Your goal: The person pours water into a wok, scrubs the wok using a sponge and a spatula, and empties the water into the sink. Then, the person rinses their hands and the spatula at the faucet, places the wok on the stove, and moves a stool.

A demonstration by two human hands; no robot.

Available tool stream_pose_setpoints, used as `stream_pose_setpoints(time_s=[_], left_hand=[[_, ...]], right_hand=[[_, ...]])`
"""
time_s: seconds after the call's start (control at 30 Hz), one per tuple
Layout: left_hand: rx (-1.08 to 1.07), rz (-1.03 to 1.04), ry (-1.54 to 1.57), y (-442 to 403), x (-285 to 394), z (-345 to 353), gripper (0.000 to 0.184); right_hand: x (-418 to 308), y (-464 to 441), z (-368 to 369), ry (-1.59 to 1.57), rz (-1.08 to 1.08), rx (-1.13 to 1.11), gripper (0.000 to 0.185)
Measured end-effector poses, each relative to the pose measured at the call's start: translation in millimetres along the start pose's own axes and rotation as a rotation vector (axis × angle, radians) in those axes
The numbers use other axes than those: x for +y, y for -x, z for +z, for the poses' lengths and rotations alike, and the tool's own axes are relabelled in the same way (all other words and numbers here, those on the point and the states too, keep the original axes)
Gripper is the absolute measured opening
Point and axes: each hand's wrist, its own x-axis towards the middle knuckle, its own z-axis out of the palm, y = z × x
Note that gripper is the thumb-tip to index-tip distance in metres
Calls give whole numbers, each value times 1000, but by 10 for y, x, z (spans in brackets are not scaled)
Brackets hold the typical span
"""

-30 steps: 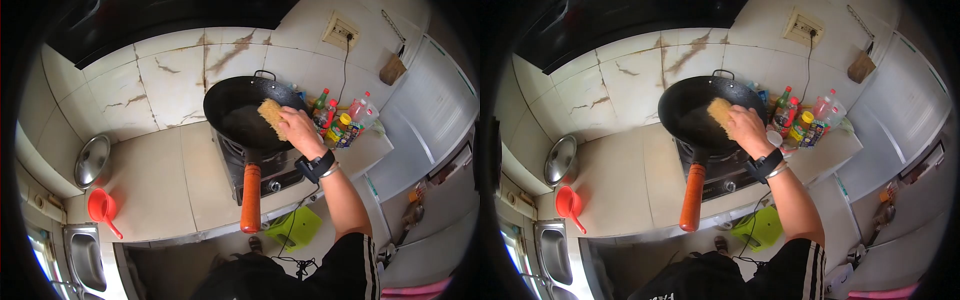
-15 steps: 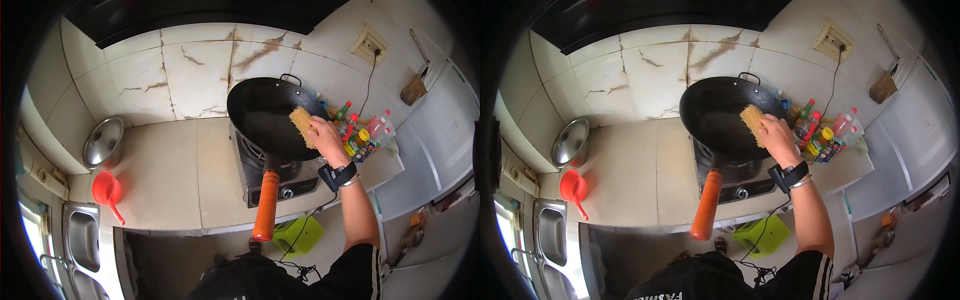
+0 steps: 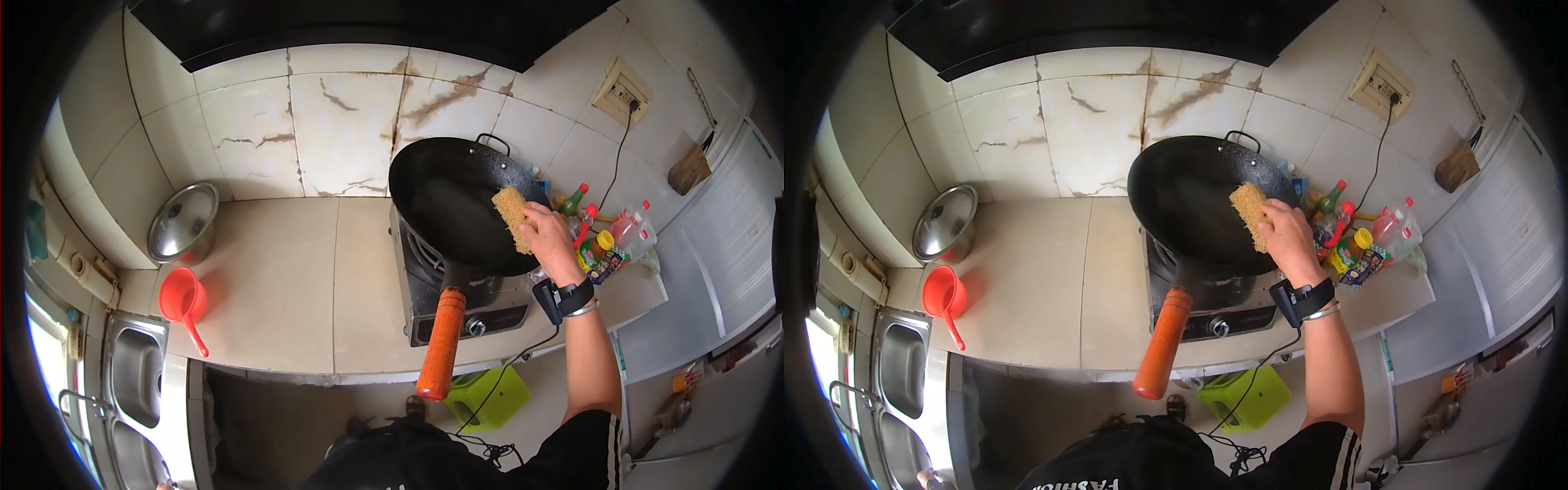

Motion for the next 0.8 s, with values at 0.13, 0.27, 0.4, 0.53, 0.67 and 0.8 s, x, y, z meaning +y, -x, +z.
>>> stream_pose_setpoints(time_s=[0.13,0.27,0.4,0.53,0.67,0.8], left_hand=[[14,-7,-1,87,-61,-24,31],[18,-13,2,223,-137,-32,32],[48,-35,-2,396,-232,-95,32],[106,-44,19,556,-332,-173,32],[394,199,129,577,-349,-85,33],[-70,-47,560,1127,451,-773,35]], right_hand=[[61,14,-87,11,19,-4,30],[301,2,-108,-95,38,25,31],[480,-134,-275,-134,92,28,32],[611,-450,-438,-260,231,-85,31],[551,-727,-528,-582,63,-1,25],[439,-819,-190,-680,-191,-238,15]])
